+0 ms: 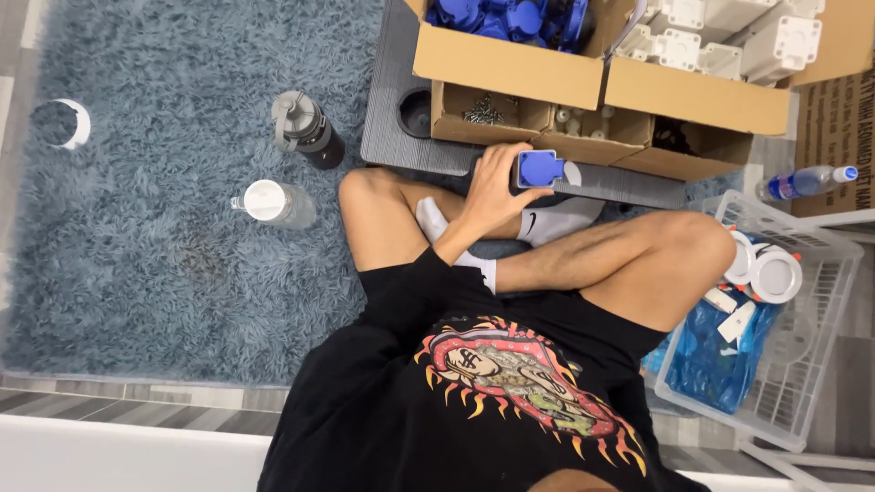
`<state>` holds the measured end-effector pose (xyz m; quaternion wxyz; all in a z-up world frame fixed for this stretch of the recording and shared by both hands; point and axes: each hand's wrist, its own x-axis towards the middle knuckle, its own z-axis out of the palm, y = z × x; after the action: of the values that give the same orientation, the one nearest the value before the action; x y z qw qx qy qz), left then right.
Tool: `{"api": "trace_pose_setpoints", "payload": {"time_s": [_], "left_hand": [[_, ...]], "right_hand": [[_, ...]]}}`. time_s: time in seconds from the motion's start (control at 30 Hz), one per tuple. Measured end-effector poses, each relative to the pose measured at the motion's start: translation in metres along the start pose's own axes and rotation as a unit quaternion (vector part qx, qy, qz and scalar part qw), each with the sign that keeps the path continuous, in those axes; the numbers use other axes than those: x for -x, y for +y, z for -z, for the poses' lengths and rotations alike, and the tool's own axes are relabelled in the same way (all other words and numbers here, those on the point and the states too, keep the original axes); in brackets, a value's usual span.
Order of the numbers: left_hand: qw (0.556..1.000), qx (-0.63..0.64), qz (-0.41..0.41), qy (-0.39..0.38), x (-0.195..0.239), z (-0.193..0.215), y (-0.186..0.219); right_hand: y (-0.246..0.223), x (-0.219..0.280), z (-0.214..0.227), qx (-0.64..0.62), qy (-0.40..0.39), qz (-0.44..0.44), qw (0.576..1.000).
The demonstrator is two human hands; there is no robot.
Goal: Assembling plastic electrical boxes by attaching components and using a screwdriver to fasten them.
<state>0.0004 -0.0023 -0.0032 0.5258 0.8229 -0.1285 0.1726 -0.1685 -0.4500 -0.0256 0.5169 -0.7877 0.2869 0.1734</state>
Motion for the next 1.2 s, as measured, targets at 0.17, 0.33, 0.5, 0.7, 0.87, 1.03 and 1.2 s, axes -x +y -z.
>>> {"api": "trace_pose_setpoints", "payload": {"time_s": [0.17,0.33,0.5,0.7,0.87,1.03,1.2], "left_hand": [[1.000,-0.005,-0.008,-0.001,-0.001,-0.005,-0.004],[0.999,-0.003,-0.030,0.017,0.001,-0.016,-0.013],[0.997,-0.027,-0.054,0.037,0.003,-0.018,-0.009],[0.996,-0.033,-0.054,0.059,0.007,-0.026,-0.005],[0.997,-0.058,-0.038,0.026,0.010,-0.019,0.002],[0.985,-0.116,-0.091,0.086,0.018,-0.005,0.039],[0.982,0.020,-0.169,0.080,0.032,0.006,0.110]], "right_hand": [[-0.002,0.015,0.001,-0.041,0.038,0.027,0.998],[-0.013,0.006,-0.003,-0.082,0.074,0.062,0.992],[-0.022,0.010,0.001,-0.121,0.104,0.096,0.982],[-0.029,0.011,0.006,-0.175,0.135,0.134,0.966],[-0.035,0.002,0.027,-0.145,0.173,0.242,0.944],[-0.087,0.057,0.054,0.120,0.275,0.432,0.850],[-0.146,0.093,0.041,0.126,0.252,0.579,0.765]]}}
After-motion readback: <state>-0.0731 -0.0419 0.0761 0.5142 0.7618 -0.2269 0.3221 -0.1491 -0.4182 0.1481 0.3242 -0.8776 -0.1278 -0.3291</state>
